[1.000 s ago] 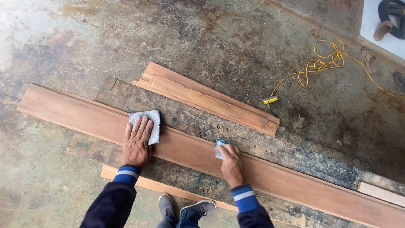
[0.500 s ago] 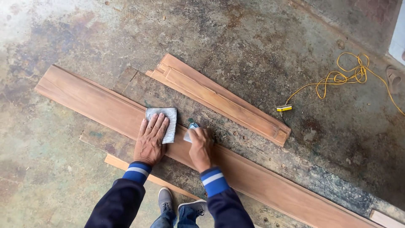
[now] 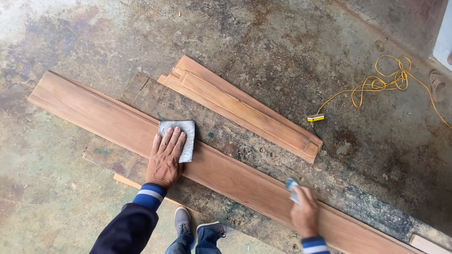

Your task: Sand wooden planks using an orbital sander and manual sandpaper.

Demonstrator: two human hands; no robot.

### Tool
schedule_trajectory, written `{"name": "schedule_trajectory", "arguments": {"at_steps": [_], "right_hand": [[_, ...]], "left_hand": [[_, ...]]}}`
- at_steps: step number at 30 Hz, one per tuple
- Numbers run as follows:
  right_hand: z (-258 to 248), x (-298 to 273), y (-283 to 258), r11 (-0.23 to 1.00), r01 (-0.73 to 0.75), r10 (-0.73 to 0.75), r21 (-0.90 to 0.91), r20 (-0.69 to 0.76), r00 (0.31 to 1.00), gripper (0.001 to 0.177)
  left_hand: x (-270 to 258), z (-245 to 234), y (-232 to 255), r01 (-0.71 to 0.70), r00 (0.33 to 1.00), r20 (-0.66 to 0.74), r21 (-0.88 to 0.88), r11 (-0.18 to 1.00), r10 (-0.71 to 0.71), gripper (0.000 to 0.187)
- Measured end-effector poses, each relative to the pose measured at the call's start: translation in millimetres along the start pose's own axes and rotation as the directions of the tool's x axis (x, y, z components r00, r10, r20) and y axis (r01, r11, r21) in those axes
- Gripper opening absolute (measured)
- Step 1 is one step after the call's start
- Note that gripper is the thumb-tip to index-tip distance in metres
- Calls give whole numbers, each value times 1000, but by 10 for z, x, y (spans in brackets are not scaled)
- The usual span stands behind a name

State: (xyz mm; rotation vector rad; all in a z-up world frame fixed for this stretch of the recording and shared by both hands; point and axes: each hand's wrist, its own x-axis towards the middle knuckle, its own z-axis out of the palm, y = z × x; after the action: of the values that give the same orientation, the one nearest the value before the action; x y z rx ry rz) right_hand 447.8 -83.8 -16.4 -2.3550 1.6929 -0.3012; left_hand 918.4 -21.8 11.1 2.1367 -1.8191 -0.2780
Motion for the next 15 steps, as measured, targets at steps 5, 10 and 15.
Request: {"name": "schedule_trajectory", "arguments": {"at_steps": [5, 10, 15], "right_hand": [[1154, 856, -1973, 906, 298, -276, 301, -114, 954, 15], [1012, 807, -1830, 890, 310, -310, 334, -54, 949, 16], [-240, -19, 158, 975, 156, -153, 156, -30, 988, 36]], "left_hand": [[-1, 19, 12, -38, 999, -18, -20, 999, 37, 77], [-14, 50, -15, -32, 999, -29, -14, 999, 31, 74], [-32, 111, -22, -27, 999, -35, -34, 999, 26, 74]]}}
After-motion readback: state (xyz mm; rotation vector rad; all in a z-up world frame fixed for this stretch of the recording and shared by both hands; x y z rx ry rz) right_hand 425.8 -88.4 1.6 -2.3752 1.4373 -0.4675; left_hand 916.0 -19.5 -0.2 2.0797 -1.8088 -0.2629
